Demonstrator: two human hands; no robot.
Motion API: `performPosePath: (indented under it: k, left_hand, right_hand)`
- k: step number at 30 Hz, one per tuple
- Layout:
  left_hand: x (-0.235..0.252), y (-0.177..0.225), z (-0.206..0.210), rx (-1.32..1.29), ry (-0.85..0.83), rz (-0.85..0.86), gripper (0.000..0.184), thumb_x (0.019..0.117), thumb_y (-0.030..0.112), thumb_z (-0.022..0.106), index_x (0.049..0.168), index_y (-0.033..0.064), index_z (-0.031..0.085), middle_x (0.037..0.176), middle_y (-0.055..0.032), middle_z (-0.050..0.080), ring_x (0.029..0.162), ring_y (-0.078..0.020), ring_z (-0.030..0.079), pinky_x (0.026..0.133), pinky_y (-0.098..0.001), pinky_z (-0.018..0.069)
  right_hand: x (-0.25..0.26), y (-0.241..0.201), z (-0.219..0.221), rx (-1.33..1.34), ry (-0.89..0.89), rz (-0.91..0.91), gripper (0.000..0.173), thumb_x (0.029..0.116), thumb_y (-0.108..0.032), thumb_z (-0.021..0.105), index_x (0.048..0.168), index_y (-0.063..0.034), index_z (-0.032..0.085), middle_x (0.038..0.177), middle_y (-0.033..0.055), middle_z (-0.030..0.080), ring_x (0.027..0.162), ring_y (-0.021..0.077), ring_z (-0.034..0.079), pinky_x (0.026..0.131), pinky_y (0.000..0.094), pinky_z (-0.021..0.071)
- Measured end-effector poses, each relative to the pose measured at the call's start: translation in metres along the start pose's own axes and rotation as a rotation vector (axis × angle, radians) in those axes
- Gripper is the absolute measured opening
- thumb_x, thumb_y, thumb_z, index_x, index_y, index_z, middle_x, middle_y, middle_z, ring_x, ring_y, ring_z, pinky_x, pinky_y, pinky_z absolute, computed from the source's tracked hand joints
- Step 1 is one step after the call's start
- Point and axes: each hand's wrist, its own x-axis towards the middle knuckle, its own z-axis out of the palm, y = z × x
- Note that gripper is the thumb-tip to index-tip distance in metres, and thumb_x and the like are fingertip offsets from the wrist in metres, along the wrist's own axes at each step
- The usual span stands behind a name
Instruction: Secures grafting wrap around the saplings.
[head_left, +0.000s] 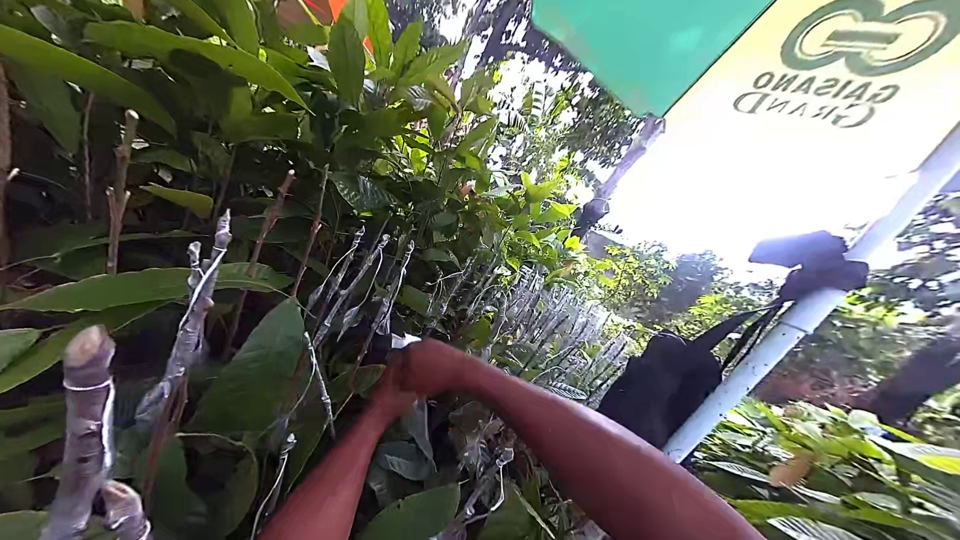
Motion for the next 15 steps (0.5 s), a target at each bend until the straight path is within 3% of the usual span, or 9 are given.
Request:
performPosePath:
  k: [2,3,5,8,10,12,13,15]
  left_hand:
    - [0.006,0.0,0.001,0.126,-0.096,0.012,0.038,0.0884,0.021,0.079,0.114,-0.0048,0.069,0.107,-0.0168,0.072,0.096,-0.0229,0.071,0.091,-0.0438,0.0577]
    - [0.008,0.001,-0.005,0.183,-0.142,0.008,0.032,0.0915,0.025,0.076,0.108,-0.0021,0.071,0.103,-0.0155,0.072,0.093,-0.0239,0.071,0.09,-0.0461,0.0574]
    - [0.01,0.003,-0.021,0.168,-0.132,-0.026,0.027,0.0945,0.022,0.072,0.107,-0.0014,0.07,0.1,-0.0136,0.073,0.088,-0.0217,0.072,0.087,-0.0437,0.0595]
    - [0.008,-0.001,-0.026,0.005,-0.01,-0.081,0.022,0.0927,0.015,0.073,0.104,-0.0033,0.067,0.093,-0.0115,0.073,0.08,-0.0186,0.073,0.082,-0.0392,0.0618]
    - [0.009,0.002,-0.027,-0.057,0.069,-0.113,0.021,0.0913,0.012,0.075,0.101,-0.0037,0.066,0.09,-0.0104,0.073,0.075,-0.0171,0.074,0.077,-0.0364,0.0634]
    - [0.013,0.004,-0.023,-0.016,0.132,-0.088,0.017,0.0905,0.011,0.074,0.098,-0.0026,0.068,0.086,-0.0076,0.072,0.073,-0.0127,0.07,0.075,-0.0332,0.0605]
    - [0.014,0.003,-0.021,0.02,0.139,-0.054,0.014,0.0909,0.01,0.069,0.096,-0.0028,0.069,0.086,-0.0076,0.07,0.076,-0.0124,0.066,0.076,-0.0346,0.0558]
    - [0.008,0.005,-0.013,-0.055,0.102,0.0,0.017,0.0947,0.006,0.055,0.094,-0.0034,0.069,0.084,-0.0065,0.067,0.079,-0.0102,0.063,0.077,-0.0323,0.0527]
  right_hand:
    - [0.02,0.041,-0.015,0.026,-0.056,0.012,0.037,0.1079,-0.022,0.048,0.137,-0.0001,0.057,0.127,0.0245,0.064,0.11,0.0378,0.066,0.093,0.0588,0.0512]
    - [0.026,0.06,-0.011,-0.06,-0.071,0.048,0.039,0.1082,-0.021,0.048,0.14,0.0,0.056,0.13,0.027,0.062,0.118,0.0423,0.063,0.098,0.0645,0.0475]
    - [0.021,0.071,0.01,-0.221,-0.106,0.119,0.04,0.1021,-0.015,0.056,0.141,-0.0041,0.055,0.13,0.029,0.062,0.121,0.0492,0.06,0.095,0.0733,0.0452]
    - [0.013,0.069,0.02,-0.263,-0.148,0.134,0.035,0.1,-0.014,0.061,0.133,-0.002,0.061,0.127,0.0283,0.063,0.12,0.0488,0.06,0.096,0.0724,0.0456]
    - [0.006,0.049,0.02,-0.259,-0.062,0.182,0.029,0.1003,-0.015,0.06,0.123,0.0012,0.065,0.124,0.0281,0.064,0.117,0.0484,0.061,0.093,0.0709,0.0481]
    - [-0.008,0.009,0.026,-0.263,0.023,0.196,0.029,0.1028,-0.009,0.052,0.128,0.0015,0.06,0.123,0.029,0.064,0.116,0.0497,0.062,0.089,0.0692,0.05]
    - [-0.012,-0.009,0.032,-0.275,0.04,0.163,0.03,0.1033,-0.006,0.05,0.131,0.001,0.058,0.123,0.029,0.064,0.114,0.0499,0.063,0.087,0.0682,0.0511]
    - [-0.013,-0.028,0.033,-0.249,0.01,0.083,0.027,0.1009,-0.004,0.052,0.126,0.003,0.06,0.122,0.0288,0.063,0.112,0.0485,0.063,0.087,0.0673,0.0517]
